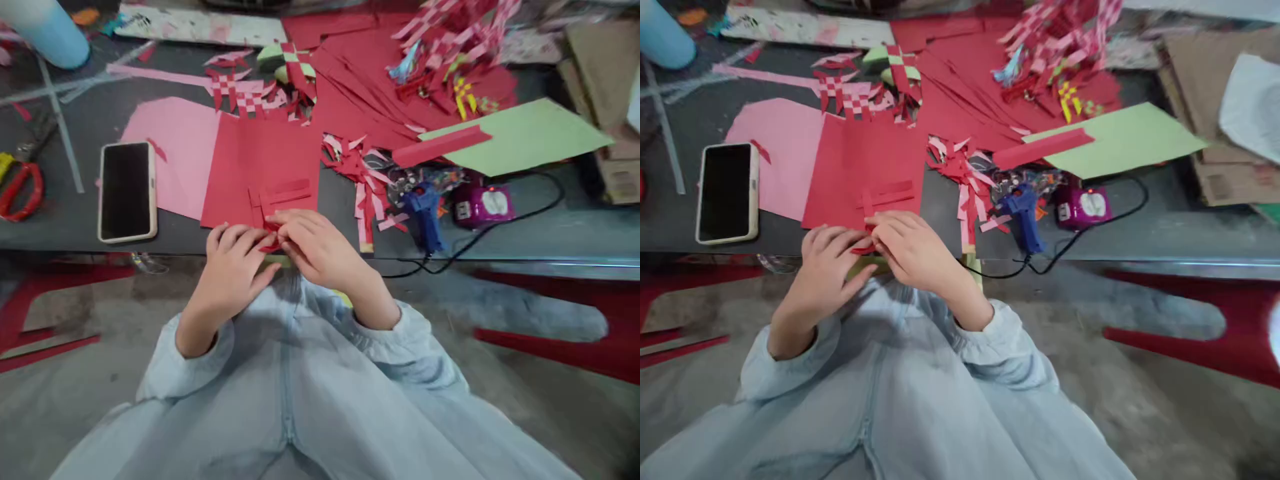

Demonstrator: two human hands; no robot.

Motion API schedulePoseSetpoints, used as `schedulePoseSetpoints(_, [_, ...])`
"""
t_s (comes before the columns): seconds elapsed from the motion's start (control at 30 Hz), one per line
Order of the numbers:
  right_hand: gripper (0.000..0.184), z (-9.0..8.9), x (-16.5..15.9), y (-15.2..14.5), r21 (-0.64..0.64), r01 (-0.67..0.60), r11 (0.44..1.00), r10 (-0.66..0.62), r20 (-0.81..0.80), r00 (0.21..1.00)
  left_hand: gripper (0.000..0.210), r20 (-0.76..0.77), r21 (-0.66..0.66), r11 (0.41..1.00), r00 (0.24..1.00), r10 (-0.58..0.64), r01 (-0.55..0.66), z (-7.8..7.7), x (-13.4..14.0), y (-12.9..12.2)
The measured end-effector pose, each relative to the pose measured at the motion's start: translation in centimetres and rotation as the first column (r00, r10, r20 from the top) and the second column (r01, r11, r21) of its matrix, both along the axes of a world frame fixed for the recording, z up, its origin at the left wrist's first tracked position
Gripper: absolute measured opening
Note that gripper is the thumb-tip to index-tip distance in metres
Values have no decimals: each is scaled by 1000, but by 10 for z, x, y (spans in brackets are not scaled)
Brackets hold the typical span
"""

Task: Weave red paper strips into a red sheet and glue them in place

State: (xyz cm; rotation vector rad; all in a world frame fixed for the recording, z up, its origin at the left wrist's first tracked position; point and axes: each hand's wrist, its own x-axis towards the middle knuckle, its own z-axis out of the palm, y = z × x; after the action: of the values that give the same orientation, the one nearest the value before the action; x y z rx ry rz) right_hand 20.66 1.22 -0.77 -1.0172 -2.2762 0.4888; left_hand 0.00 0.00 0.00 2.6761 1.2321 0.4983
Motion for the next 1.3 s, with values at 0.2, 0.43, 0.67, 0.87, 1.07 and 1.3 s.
schedulePoseSetpoints(0.2, [20,-3,2,1,-84,-6,996,10,58,998,32,51,-49,996,996,76,-74,1,-9,0])
schedulePoseSetpoints(0.43, [20,-1,3,1,-76,3,997,4,87,996,34,0,-27,996,997,79,-79,-2,-12,4])
schedulePoseSetpoints(0.67, [19,-3,4,1,-43,-9,999,12,84,996,31,13,3,998,998,63,-63,-4,-13,3])
schedulePoseSetpoints(0.87, [16,2,7,-1,-20,23,1000,-23,24,999,32,139,2,991,982,129,-131,2,-16,3])
schedulePoseSetpoints(1.07, [19,18,7,-5,18,-3,1000,1,88,996,31,264,-57,997,962,61,-48,14,-10,-1])
schedulePoseSetpoints(1.3, [14,18,11,-12,14,73,997,-72,-30,997,16,428,-264,950,862,271,-167,13,-1,-7])
